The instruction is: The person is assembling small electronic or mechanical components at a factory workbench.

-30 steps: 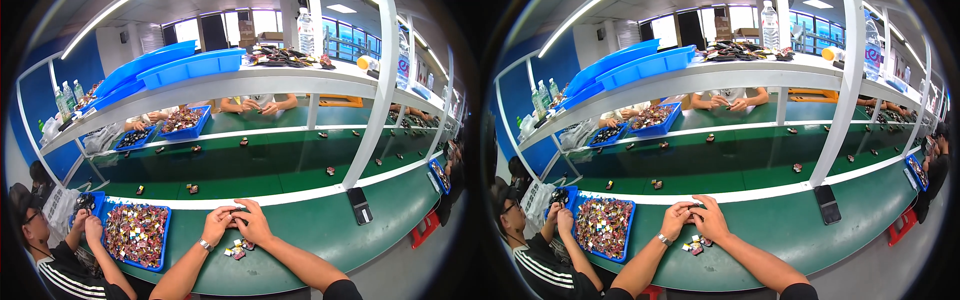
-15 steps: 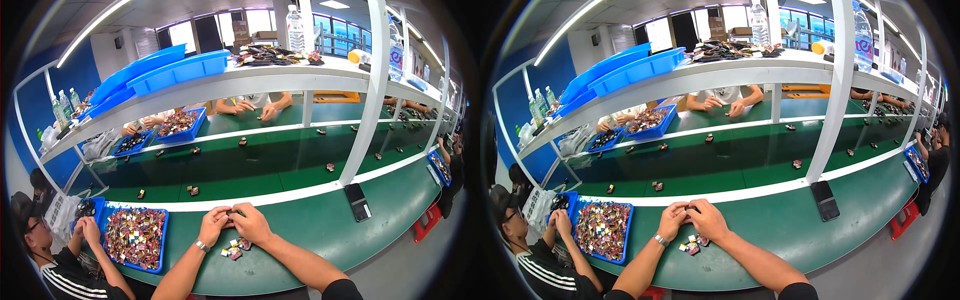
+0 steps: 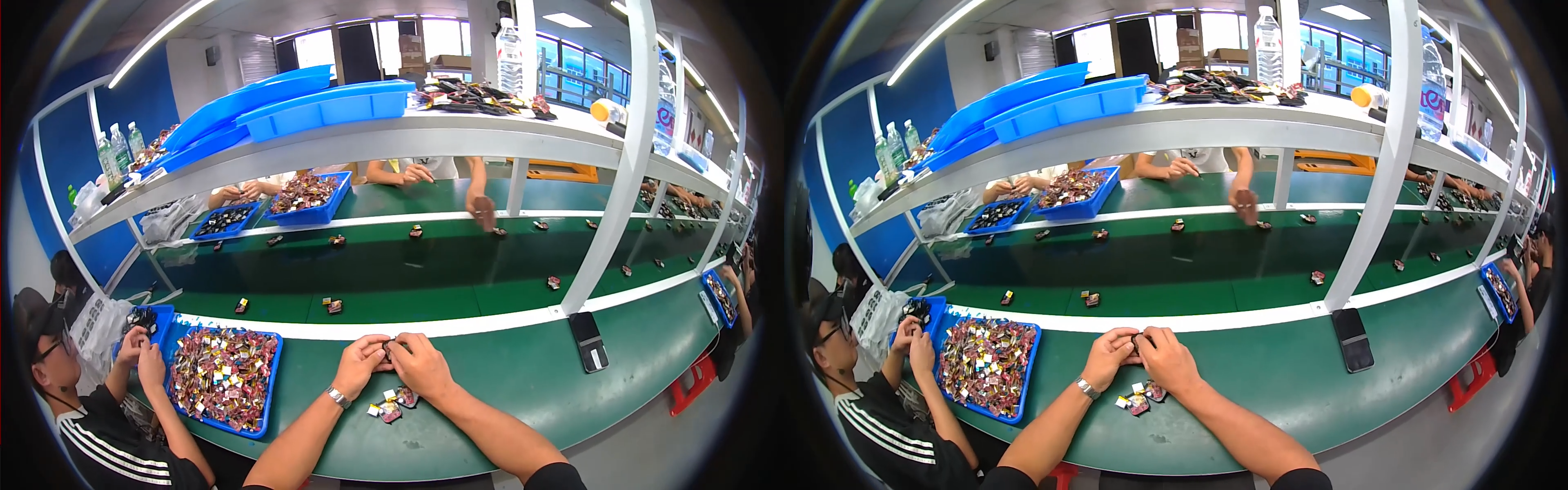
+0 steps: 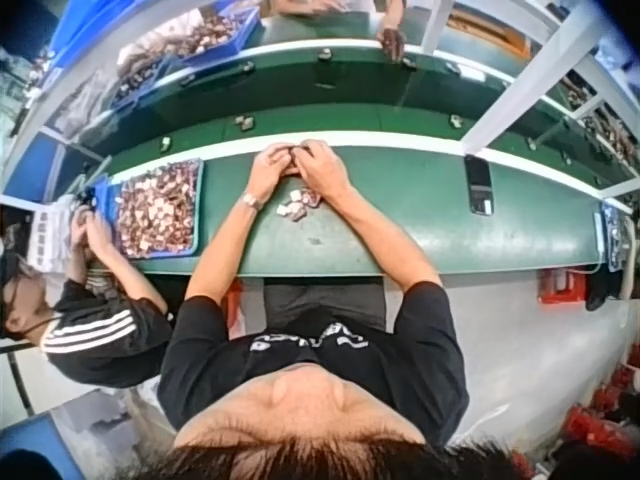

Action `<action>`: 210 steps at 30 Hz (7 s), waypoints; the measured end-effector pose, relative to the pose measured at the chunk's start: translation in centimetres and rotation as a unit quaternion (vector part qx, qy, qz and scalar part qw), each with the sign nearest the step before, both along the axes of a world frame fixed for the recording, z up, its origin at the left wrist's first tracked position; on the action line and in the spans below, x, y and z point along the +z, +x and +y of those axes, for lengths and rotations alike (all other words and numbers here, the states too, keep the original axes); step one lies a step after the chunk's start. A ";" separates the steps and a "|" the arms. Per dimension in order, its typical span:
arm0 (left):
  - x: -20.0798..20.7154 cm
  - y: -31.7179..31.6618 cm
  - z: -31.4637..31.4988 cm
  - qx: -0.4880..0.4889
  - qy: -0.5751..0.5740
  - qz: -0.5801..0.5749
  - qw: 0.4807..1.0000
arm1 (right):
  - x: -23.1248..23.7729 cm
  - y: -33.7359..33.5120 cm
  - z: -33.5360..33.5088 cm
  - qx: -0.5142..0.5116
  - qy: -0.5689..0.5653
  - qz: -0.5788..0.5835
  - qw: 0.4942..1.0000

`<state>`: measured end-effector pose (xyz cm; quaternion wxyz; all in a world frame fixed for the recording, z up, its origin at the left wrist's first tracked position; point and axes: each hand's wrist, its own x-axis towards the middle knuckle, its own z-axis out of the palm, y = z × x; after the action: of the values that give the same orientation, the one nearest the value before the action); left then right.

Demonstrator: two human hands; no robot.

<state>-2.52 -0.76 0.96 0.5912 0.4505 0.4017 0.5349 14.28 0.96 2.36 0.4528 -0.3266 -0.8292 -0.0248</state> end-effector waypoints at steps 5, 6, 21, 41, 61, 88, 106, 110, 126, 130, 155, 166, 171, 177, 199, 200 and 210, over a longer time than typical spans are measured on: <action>-0.2 0.0 0.0 0.005 0.002 0.010 1.000 | -0.1 -0.3 0.1 -0.007 0.019 0.004 1.000; -0.2 0.1 0.0 0.003 0.004 0.009 1.000 | -0.1 -0.3 0.2 -0.006 0.020 0.003 1.000; -0.3 0.3 0.0 -0.006 0.010 0.009 1.000 | 0.5 -0.1 -0.6 -0.015 0.071 -0.060 0.996; -0.2 0.4 0.1 0.015 0.007 0.004 1.000 | -0.6 0.2 1.1 0.044 -0.031 0.078 0.995; -0.9 1.0 0.0 0.064 0.061 0.092 0.992 | -0.7 -0.2 0.6 0.062 -0.384 0.258 0.885; -0.9 -1.2 1.8 0.257 0.072 0.125 0.956 | -1.7 3.6 15.3 -0.239 -0.152 0.136 0.949; -1.4 -2.0 1.9 0.236 0.041 0.068 0.969 | -2.6 -1.6 6.5 0.070 -0.329 0.172 0.926; -0.5 -3.0 1.7 0.027 -0.006 0.043 0.999 | 0.3 1.9 1.5 0.130 -0.294 0.065 0.945; 0.7 -1.1 0.0 -0.067 -0.036 -0.062 0.995 | 1.6 1.6 0.5 0.119 -0.066 -0.046 0.990; 0.7 -0.7 0.1 -0.062 -0.034 -0.061 0.996 | 1.6 2.0 0.7 0.116 -0.075 -0.049 0.989; 0.4 -1.6 0.4 -0.141 -0.024 -0.056 0.988 | 1.3 1.7 0.8 0.098 -0.091 0.002 0.991; 0.9 -1.3 0.2 -0.134 -0.038 -0.007 0.990 | 1.1 2.0 0.8 0.126 -0.163 0.023 0.978; 0.6 -1.2 0.3 -0.131 -0.041 -0.014 0.990 | 1.1 2.0 0.6 0.142 -0.195 0.030 0.970; 0.2 -1.0 0.4 -0.097 -0.036 -0.015 0.995 | 0.5 1.4 0.5 0.101 -0.150 0.034 0.983; 0.4 -0.9 0.3 -0.097 -0.026 -0.014 0.995 | 0.2 1.1 0.2 0.092 -0.175 0.045 0.979; 0.3 -1.0 0.3 -0.097 -0.027 -0.013 0.995 | 0.1 1.0 0.1 0.087 -0.178 0.046 0.979; 0.5 -1.0 0.2 -0.092 -0.036 -0.027 0.995 | -0.8 0.8 0.5 0.086 -0.199 0.092 0.972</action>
<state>-3.48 -0.54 1.45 0.6646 0.4495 0.3607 0.4756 15.07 1.44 1.56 0.4534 -0.3383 -0.7975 0.2100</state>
